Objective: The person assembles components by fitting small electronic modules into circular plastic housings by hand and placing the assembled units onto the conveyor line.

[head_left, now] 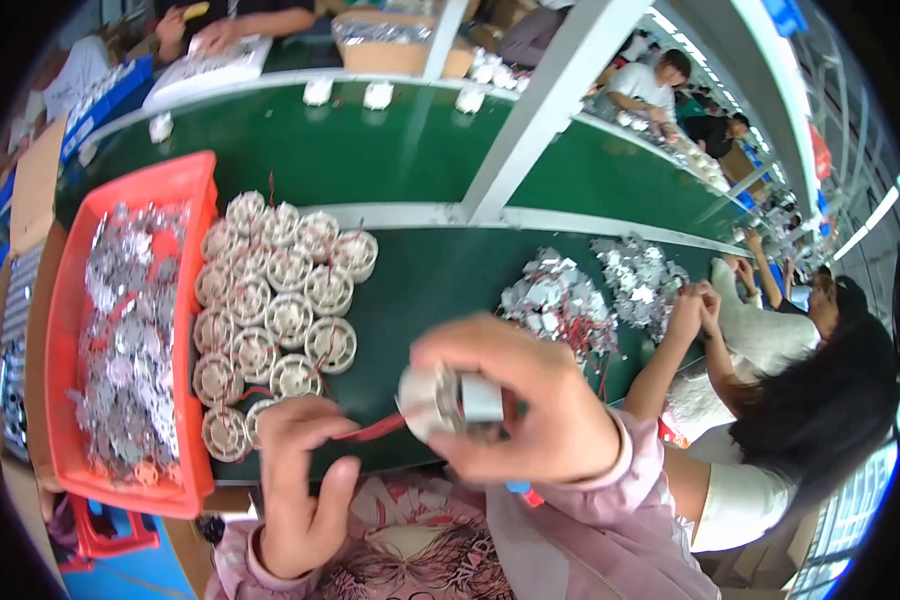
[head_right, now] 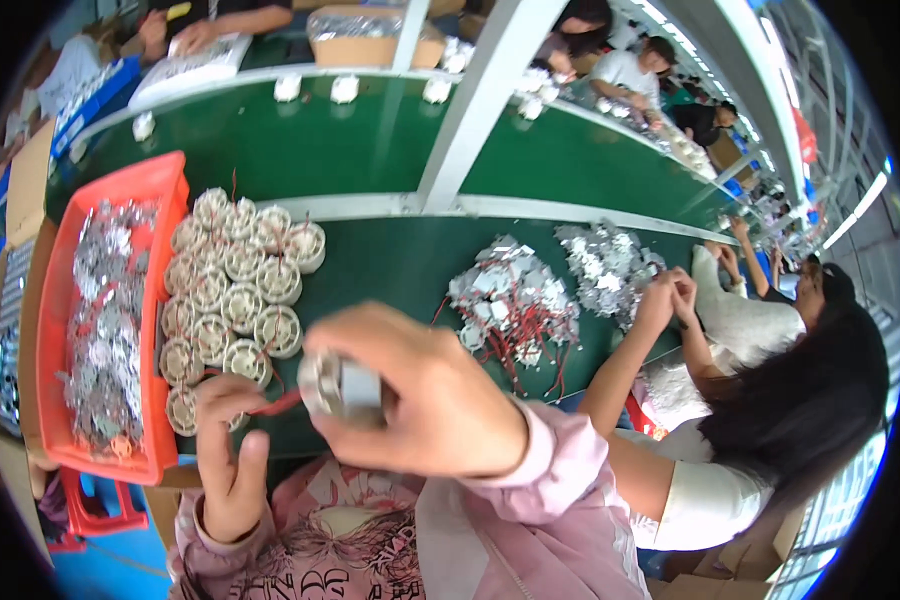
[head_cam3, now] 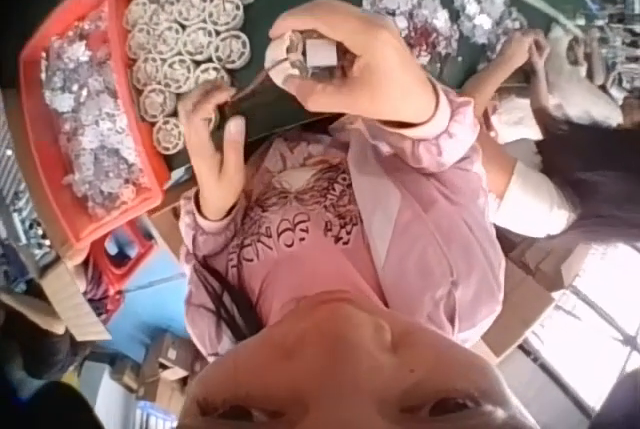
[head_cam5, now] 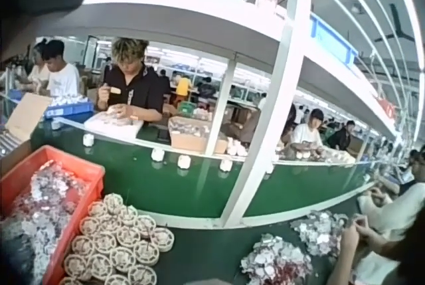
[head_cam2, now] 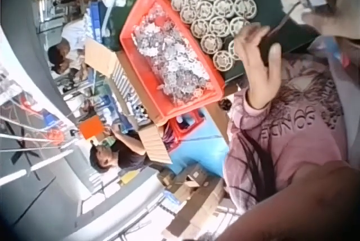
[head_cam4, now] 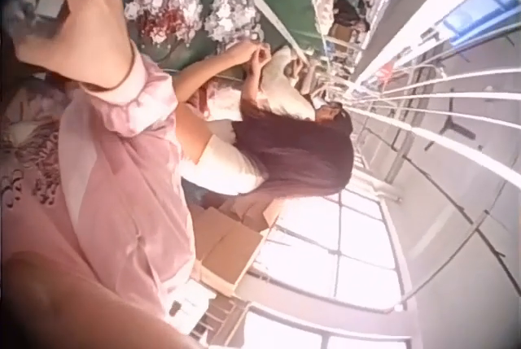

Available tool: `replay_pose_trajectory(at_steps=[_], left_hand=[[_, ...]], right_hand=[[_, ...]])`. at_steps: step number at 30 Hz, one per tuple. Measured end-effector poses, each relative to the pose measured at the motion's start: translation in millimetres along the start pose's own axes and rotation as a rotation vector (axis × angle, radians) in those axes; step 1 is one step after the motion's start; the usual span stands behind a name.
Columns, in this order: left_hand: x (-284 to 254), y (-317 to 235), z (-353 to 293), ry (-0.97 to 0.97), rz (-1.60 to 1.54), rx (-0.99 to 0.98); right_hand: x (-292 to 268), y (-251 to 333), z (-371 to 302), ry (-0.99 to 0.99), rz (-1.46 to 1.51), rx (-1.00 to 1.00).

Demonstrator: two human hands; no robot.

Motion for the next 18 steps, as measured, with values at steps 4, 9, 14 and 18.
replay_pose_trajectory(at_steps=[4, 9, 14, 18], left_hand=[[-37.9, -8.6, -27.2, -0.356, 0.132, -0.114], [-69.2, -2.0, -43.8, -0.399, -0.034, -0.253], [-86.4, -26.4, -37.2, -0.495, -0.065, -0.042], [-117.4, -34.2, -39.1, -0.623, 0.186, 0.031]], right_hand=[[-19.1, -36.4, 87.5, -0.186, -0.356, -0.105], [48.3, -200.5, 195.1, -0.119, -0.795, 0.129], [-32.2, -334.3, 198.8, 0.11, -0.945, 0.396], [-5.7, -277.9, 208.7, 0.088, -0.883, 0.28]])
Point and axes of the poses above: each hand's wrist, its own z-axis towards the middle knuckle, its own x-axis out of the palm, y = z × x, the point moved 8 cm from there along z, towards the middle knuckle, and after that the axes turned 12 degrees about -y, right-handed, at the moved point
